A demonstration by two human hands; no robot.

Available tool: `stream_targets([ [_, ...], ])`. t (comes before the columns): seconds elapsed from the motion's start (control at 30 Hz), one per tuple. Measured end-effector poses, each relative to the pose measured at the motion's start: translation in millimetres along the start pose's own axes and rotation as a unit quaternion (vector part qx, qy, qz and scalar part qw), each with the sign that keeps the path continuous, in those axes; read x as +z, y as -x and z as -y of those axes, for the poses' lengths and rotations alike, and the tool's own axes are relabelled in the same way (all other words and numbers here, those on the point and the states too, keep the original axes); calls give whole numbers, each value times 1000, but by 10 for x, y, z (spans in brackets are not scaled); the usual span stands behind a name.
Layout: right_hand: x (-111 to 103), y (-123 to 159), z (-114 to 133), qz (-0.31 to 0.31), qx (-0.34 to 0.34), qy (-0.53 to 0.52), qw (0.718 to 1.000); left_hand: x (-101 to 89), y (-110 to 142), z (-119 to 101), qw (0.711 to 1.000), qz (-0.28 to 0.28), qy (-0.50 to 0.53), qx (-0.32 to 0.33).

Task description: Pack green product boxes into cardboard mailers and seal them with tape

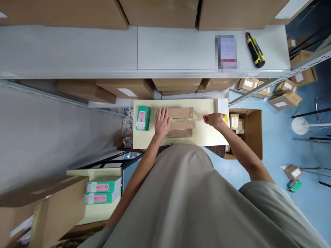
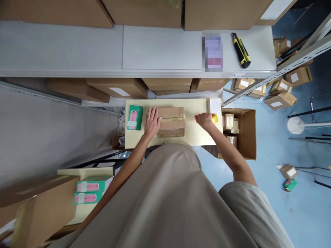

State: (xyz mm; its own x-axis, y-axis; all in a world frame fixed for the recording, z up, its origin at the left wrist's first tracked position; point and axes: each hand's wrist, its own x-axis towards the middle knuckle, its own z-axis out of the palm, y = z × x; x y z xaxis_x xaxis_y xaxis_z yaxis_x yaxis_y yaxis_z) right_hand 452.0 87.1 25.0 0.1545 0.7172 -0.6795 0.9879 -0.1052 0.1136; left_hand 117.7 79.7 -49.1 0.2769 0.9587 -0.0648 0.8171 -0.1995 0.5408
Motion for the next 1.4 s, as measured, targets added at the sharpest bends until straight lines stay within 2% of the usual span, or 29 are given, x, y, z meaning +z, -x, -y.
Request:
stream_targets([
  [0.1, 190, 116, -68, 15, 19, -43, 999, -23, -3, -6, 1000, 5, -19, -1],
  [0.17, 222, 218, -132, 7, 18, -73, 997, -46, 3, -28, 1000, 4, -30, -3],
  [0.3, 41, 450, -200, -37, 9, -128, 991, -136, 7, -223, 999, -19, -41, 10],
  [0.4, -292, 617, -176, -100, -10, -168, 981, -266, -42, -570, 995, -57, -35, 78],
  [0.57, -1063, 881, 15, -198, -106, -261, 939, -635, -247, -1309, 969, -126, -24, 213],
  [0.63, -1355, 946, 146, -230, -139, -281, 921, -791, -357, -1511, 962, -143, -20, 231],
  [0.73, -1718, 943, 372, -277, -185, -280, 900, -976, -543, -1637, 958, -184, -8, 219],
  [0.87, -2090, 750, 678, -341, -223, -208, 889, -1127, -834, -1592, 957, -231, 12, 177],
  [1.03, -2350, 399, 977, -382, -224, -110, 890, -1141, -1082, -1443, 967, -207, 8, 148],
  [1.13, -2363, 211, 1090, -386, -213, -72, 895, -1034, -1068, -1323, 971, -191, 10, 145],
  [1.27, -2311, 30, 1166, -390, -205, -41, 897, -800, -983, -1132, 975, -176, 27, 132],
  [1.33, -2245, -4, 1165, -408, -206, -44, 889, -670, -935, -1000, 979, -169, 40, 105],
  [1.4, -2078, 11, 1132, -443, -199, -65, 872, -545, -848, -808, 983, -166, 53, 61],
])
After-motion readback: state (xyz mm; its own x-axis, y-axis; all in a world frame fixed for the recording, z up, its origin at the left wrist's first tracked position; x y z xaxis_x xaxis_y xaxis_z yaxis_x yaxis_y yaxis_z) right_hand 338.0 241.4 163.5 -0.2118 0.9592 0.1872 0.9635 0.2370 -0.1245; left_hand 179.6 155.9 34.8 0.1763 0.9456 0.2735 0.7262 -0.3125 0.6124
